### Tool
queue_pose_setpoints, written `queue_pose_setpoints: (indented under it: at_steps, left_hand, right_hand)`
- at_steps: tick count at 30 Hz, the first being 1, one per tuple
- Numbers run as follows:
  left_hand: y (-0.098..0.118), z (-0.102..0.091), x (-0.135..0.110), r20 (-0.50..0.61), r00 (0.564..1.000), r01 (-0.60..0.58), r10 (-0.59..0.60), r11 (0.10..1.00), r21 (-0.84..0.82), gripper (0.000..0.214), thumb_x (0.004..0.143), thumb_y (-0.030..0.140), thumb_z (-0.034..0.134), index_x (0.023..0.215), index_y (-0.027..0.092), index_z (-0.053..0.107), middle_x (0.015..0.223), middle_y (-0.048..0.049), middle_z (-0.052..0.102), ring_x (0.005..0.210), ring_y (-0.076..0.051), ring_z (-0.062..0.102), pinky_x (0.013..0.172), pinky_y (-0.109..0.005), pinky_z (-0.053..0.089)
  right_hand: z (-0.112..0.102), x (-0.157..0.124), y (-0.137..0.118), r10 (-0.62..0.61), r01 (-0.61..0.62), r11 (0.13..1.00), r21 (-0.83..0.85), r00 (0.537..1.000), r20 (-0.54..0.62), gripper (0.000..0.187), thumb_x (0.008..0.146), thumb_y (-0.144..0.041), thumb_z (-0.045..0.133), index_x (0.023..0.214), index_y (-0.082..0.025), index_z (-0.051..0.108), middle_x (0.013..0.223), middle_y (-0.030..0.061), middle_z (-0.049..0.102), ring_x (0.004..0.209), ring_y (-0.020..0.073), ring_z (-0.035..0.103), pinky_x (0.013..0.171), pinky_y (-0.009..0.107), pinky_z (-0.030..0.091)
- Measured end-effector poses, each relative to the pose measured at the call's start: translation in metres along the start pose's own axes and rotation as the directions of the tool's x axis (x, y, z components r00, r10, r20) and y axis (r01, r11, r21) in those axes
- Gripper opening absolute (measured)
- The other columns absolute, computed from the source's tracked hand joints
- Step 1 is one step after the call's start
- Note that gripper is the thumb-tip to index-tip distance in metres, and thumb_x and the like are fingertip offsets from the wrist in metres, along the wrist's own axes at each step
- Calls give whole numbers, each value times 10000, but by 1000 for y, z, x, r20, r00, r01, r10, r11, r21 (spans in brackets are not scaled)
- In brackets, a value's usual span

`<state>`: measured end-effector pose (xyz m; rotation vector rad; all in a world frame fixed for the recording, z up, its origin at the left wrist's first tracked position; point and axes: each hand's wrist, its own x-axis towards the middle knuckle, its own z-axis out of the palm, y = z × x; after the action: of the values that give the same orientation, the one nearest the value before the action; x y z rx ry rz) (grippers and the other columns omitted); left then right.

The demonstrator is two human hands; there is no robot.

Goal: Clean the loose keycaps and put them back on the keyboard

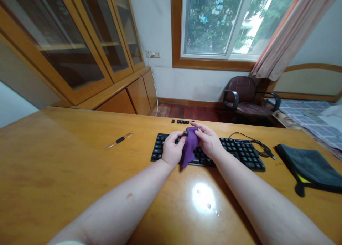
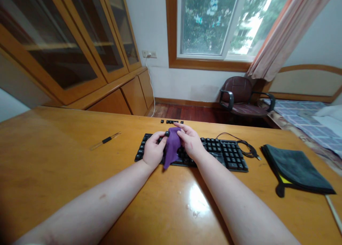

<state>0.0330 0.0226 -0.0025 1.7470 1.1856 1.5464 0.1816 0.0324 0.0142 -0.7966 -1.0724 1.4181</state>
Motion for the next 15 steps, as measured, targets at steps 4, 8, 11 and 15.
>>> queue_pose_setpoints:
  at_steps: [4,8,11,15]
  left_hand:
    - [4,1,0,17,1000,-7,8,999,-32,129,809,258,555,848,177,648,870,-49,677,843,-171,623,816,-314,486]
    - [3,2,1,40,999,7,-5,999,-41,119,798,235,559,837,170,651,879,-58,685,845,-177,630,819,-323,490]
    - [0,2,1,62,998,29,-27,999,-29,127,798,227,556,845,165,655,898,-72,685,866,-189,629,835,-337,483]
    - [-2,3,1,88,996,23,-20,999,-36,128,800,218,549,850,172,658,900,-67,683,883,-192,626,846,-341,480]
  right_hand:
    - [0,-1,4,7,-6,1000,-19,999,42,586,596,-234,758,1146,-264,556,920,5,698,736,159,644,664,284,508]
    - [-3,-1,5,-3,5,999,-35,999,42,577,582,-222,772,1123,-252,572,926,9,706,771,165,657,720,301,517]
    - [-4,-1,4,-5,6,1000,-28,999,46,576,583,-210,774,1124,-253,580,927,8,712,796,163,662,771,312,511]
    - [-4,-1,4,8,-7,999,-32,1000,29,567,576,-209,777,1110,-253,592,949,13,714,834,177,665,815,341,505]
